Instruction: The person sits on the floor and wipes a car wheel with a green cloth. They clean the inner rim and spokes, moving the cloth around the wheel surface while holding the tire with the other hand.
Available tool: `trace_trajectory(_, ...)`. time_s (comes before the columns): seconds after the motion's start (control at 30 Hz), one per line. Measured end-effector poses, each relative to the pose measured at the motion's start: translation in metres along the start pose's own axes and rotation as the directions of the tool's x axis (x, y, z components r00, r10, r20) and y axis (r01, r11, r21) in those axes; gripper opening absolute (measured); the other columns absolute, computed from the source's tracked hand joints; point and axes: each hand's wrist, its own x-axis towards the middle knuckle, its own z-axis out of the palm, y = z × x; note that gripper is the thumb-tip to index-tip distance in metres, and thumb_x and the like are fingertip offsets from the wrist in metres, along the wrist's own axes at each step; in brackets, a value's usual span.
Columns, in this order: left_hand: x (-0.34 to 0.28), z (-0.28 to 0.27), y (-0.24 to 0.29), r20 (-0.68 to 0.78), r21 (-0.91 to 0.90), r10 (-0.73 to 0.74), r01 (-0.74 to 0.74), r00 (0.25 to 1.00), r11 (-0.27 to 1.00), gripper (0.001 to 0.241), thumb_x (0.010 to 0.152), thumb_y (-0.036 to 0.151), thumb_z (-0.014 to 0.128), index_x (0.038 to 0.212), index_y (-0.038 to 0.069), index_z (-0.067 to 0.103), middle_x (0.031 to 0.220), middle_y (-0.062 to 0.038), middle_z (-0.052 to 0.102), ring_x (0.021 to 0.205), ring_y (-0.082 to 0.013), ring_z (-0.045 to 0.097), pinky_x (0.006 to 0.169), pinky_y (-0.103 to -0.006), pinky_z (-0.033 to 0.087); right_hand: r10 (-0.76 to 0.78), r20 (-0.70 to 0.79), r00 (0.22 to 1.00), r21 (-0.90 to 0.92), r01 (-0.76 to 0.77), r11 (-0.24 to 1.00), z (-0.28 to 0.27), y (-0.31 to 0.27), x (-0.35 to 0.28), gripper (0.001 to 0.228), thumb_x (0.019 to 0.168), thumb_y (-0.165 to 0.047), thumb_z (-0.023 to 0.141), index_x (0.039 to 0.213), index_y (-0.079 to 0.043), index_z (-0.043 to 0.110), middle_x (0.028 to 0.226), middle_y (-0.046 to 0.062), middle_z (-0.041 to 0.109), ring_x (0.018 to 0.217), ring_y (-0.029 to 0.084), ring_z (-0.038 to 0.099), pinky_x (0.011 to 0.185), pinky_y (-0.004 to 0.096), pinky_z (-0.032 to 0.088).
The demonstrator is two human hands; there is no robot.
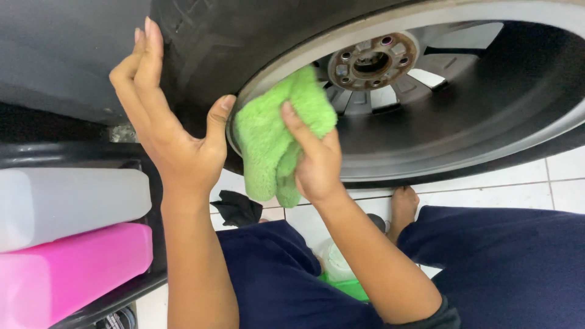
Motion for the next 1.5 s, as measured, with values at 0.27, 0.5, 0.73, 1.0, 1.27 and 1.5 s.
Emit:
trace_trajectory(0.27,-0.004,0.0,-0.001,0.011,-0.001,-0.015,0.015,1.0,1.0,0.065,0.11,0.039,0.063,0.156,0.01,0.028,0.145,-0.02,0.041,0.151,-0.0372,0.042,0.135,-0.0526,0.036,0.157,0.139,0.978,-0.211,-0.125,0.969,-0.007,0.029,-0.023,0.031,0.097,-0.02,0.063,0.122,-0.002,0.062,0.115,0.008,0.068,0.11,0.02,0.065,0.099,0.037,0.054)
trace_trajectory(0.5,-0.007,-0.002,-0.006,0.021,0.008,-0.023,0.022,1.0,1.0,0.062,0.112,0.041,0.062,0.157,0.013,0.028,0.144,-0.018,0.042,0.153,-0.0349,0.042,0.134,-0.0506,0.038,0.055,0.035,0.998,-0.073,-0.052,0.996,0.014,0.008,-0.035,0.038,0.095,-0.014,0.065,0.128,0.002,0.059,0.123,0.012,0.066,0.117,0.024,0.063,0.104,0.039,0.052)
trace_trajectory(0.73,-0.008,-0.003,-0.008,0.023,0.039,-0.068,0.067,0.997,0.997,0.061,0.11,0.046,0.062,0.155,0.017,0.031,0.148,-0.014,0.042,0.143,-0.0307,0.049,0.12,-0.0462,0.044,0.192,0.085,0.978,-0.327,-0.155,0.932,-0.009,0.05,-0.028,0.04,0.094,-0.025,0.063,0.126,-0.002,0.061,0.121,0.01,0.068,0.115,0.022,0.064,0.101,0.037,0.053)
trace_trajectory(1.0,-0.007,-0.006,-0.008,0.012,0.072,-0.058,0.057,0.998,0.996,0.062,0.109,0.049,0.058,0.156,0.017,0.032,0.145,-0.012,0.044,0.15,-0.0309,0.046,0.118,-0.0457,0.043,-0.175,-0.066,0.982,-0.491,0.121,0.863,0.039,0.007,-0.046,0.03,0.094,-0.025,0.064,0.113,-0.002,0.067,0.1,0.005,0.069,0.095,0.014,0.064,0.087,0.031,0.055)
trace_trajectory(1.27,-0.011,-0.009,-0.005,0.039,0.085,-0.116,0.113,0.992,0.99,0.063,0.108,0.046,0.062,0.157,0.021,0.031,0.147,-0.011,0.044,0.152,-0.0286,0.042,0.112,-0.0462,0.043,-0.265,0.574,0.774,-0.803,0.596,0.003,-0.014,0.033,-0.033,0.033,0.075,0.008,0.05,0.107,0.001,0.058,0.101,0.019,0.062,0.1,0.044,0.052,0.065,0.051,0.048)
trace_trajectory(1.5,-0.012,-0.01,-0.004,0.036,0.114,-0.107,0.103,0.994,0.988,0.066,0.108,0.042,0.067,0.158,0.025,0.028,0.153,-0.012,0.043,0.145,-0.0312,0.048,0.105,-0.0449,0.045,-0.491,0.695,0.524,-0.67,0.72,-0.179,-0.009,-0.041,-0.004,0.027,0.098,-0.009,0.062,0.121,0.004,0.06,0.118,0.027,0.06,0.106,0.047,0.064,0.091,0.049,0.055)
